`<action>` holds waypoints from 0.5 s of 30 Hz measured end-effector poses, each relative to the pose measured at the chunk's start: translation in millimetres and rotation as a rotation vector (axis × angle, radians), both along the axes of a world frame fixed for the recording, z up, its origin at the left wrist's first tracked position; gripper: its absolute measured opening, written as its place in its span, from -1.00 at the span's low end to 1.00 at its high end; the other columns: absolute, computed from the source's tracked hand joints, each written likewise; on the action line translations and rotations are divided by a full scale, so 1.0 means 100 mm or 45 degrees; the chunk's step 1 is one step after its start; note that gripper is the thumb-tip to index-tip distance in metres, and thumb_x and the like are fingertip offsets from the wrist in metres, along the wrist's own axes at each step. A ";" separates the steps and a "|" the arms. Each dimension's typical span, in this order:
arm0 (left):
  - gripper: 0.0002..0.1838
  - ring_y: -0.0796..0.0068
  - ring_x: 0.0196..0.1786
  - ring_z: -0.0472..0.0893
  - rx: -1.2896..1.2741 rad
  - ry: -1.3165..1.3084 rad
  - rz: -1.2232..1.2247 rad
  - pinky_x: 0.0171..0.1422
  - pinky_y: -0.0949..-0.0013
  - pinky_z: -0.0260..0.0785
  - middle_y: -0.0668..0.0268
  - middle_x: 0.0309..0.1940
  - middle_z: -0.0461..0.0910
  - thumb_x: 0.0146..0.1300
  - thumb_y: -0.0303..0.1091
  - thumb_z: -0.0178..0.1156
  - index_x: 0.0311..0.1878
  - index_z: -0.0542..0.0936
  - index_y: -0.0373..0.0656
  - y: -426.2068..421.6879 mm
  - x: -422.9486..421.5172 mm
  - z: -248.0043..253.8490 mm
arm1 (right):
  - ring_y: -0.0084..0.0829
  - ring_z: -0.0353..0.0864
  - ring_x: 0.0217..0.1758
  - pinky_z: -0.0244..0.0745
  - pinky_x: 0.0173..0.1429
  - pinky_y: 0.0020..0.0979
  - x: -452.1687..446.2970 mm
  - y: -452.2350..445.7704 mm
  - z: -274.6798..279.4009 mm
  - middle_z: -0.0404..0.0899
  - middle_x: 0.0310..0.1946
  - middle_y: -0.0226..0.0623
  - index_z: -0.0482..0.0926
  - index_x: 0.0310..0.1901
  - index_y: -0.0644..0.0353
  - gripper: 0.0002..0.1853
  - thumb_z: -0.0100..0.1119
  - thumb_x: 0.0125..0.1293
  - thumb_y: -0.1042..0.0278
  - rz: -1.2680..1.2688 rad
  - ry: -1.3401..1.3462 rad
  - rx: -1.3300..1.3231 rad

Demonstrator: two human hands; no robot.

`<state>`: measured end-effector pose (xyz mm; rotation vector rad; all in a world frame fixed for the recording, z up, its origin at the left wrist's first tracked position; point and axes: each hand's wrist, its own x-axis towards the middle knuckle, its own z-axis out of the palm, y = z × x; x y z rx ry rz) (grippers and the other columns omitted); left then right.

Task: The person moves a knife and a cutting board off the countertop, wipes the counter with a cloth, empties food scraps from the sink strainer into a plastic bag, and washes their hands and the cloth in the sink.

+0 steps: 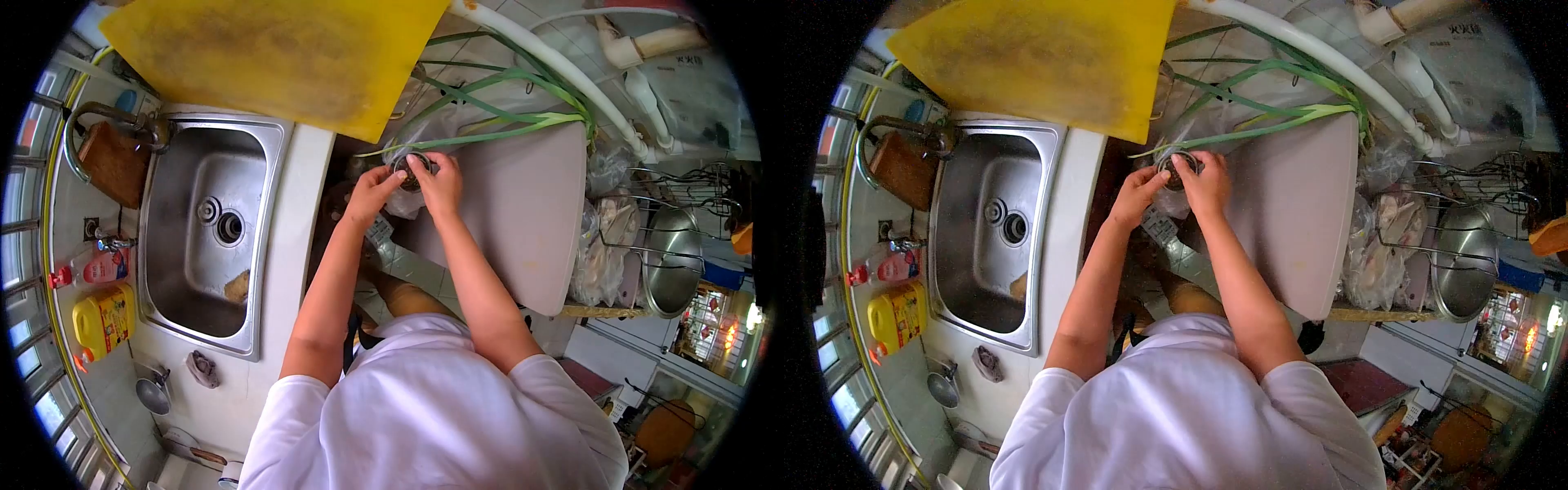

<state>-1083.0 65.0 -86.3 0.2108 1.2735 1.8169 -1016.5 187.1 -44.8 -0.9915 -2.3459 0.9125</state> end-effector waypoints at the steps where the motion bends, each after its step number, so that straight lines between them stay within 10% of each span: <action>1: -0.69 0.76 -0.34 0.39 0.061 -0.039 0.025 -0.28 0.59 0.22 0.49 -0.33 0.53 0.25 -0.21 0.22 -0.10 0.56 -0.27 0.01 0.01 -0.02 | -0.14 0.55 -0.17 0.44 -0.07 -0.24 -0.01 0.00 0.00 0.54 -0.22 -0.15 0.58 -0.24 0.21 -0.58 0.35 0.03 0.02 -0.034 -0.075 -0.075; 15: -0.61 0.69 -0.27 0.44 0.003 0.000 0.030 -0.20 0.55 0.29 0.43 -0.29 0.56 0.24 -0.17 0.24 -0.06 0.55 -0.33 0.01 0.02 -0.01 | -0.19 0.64 -0.22 0.49 -0.12 -0.27 -0.06 0.10 -0.24 0.65 -0.30 -0.17 0.59 -0.24 0.21 -0.58 0.39 -0.11 0.14 -0.138 -0.193 -0.325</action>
